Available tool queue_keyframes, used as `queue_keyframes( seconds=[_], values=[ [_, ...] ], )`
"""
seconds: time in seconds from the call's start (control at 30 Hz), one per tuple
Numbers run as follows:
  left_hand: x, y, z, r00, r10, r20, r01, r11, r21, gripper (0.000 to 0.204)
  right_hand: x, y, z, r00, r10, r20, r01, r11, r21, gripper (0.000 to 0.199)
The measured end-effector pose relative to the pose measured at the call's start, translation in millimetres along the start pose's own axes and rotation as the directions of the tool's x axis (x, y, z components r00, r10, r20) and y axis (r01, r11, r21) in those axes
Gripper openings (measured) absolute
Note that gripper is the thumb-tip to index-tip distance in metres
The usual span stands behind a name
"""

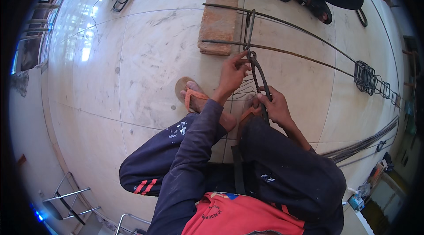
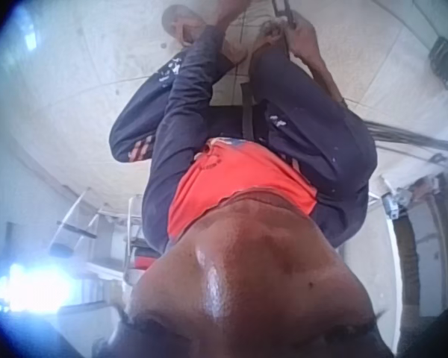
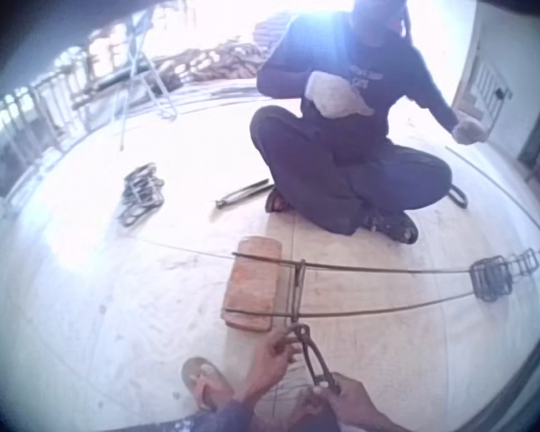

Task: The person sits on the floor and assembles a metal frame by bending and twisting wire ties around intersecting metal rods. They use pliers to tighten the connections and work alongside another person who is also assembling similar frames.

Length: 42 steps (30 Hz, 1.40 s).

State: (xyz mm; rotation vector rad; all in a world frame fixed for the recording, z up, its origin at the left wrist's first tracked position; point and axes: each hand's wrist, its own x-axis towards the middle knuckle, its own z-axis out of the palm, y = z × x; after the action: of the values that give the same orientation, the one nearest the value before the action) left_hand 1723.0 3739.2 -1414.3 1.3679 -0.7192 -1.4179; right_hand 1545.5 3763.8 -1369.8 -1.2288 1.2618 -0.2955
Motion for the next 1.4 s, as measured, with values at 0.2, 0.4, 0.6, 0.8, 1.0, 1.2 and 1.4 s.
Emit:
queue_keyframes(
  seconds=[0.2,0.4,0.6,0.8,1.0,1.2,1.4],
  values=[
    [3,-20,1,0.998,0.061,0.028,-0.059,0.997,-0.056,0.042,-11,-26,-8,0.974,0.189,0.123,-0.192,0.981,0.014,0.032],
    [1,-6,0,0.999,-0.003,0.051,0.001,0.999,0.044,0.041,-9,-8,-9,0.974,0.138,0.180,-0.182,0.950,0.255,0.046],
    [-3,2,-4,0.998,0.049,-0.028,-0.039,0.958,0.283,0.033,-7,-8,-11,0.959,0.142,0.247,-0.210,0.938,0.276,0.054],
    [-5,0,-6,0.995,0.078,-0.070,-0.050,0.941,0.335,0.029,-3,-20,-17,0.959,0.103,0.264,-0.170,0.955,0.244,0.057],
    [-5,-2,-7,0.975,0.210,-0.077,-0.147,0.862,0.485,0.025,-1,-30,-17,0.979,0.108,0.171,-0.111,0.994,0.008,0.058],
    [-10,4,-4,0.931,0.365,-0.024,-0.257,0.700,0.666,0.022,-1,-26,4,1.000,-0.013,0.028,0.017,0.986,-0.166,0.054],
    [-9,6,-10,0.943,0.334,-0.001,-0.244,0.693,0.678,0.022,13,6,31,0.984,-0.115,-0.135,0.075,0.960,-0.271,0.046]
  ],
)
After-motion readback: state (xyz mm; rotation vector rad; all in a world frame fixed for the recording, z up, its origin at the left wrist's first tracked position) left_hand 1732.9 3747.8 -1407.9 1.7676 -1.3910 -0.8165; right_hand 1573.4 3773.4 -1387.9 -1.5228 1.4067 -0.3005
